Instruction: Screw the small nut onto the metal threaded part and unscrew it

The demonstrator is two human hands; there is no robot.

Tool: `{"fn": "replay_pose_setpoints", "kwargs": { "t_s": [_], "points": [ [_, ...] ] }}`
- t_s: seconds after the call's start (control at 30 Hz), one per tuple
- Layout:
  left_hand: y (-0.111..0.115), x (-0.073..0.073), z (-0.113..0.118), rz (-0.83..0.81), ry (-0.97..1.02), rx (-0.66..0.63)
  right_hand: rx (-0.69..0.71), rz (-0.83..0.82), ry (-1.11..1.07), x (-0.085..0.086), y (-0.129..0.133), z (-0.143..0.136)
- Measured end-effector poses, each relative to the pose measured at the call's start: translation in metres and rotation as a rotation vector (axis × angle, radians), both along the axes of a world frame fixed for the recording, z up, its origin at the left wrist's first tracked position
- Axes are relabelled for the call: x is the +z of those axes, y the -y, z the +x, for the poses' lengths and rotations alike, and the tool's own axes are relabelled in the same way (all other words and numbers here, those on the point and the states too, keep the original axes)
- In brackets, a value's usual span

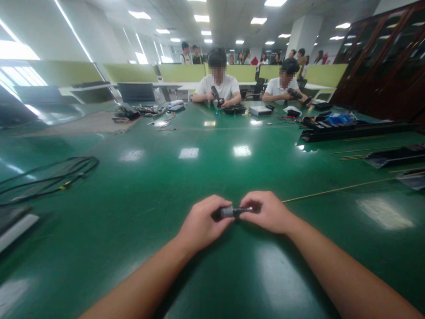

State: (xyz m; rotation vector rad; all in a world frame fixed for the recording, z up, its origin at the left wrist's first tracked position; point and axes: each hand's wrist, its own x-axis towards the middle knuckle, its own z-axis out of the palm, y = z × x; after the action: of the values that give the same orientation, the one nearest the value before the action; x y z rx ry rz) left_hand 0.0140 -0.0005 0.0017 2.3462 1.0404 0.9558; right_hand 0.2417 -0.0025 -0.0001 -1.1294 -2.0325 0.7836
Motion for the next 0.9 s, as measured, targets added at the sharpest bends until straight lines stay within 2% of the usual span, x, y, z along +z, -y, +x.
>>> {"fn": "replay_pose_setpoints", "kwargs": {
  "t_s": [0.9],
  "points": [
    [-0.0027,0.0058,-0.0029,0.03,0.006,0.051,-0.047,-0.011,0.009,0.0012,-0.0035,0.0025]
  ]
}}
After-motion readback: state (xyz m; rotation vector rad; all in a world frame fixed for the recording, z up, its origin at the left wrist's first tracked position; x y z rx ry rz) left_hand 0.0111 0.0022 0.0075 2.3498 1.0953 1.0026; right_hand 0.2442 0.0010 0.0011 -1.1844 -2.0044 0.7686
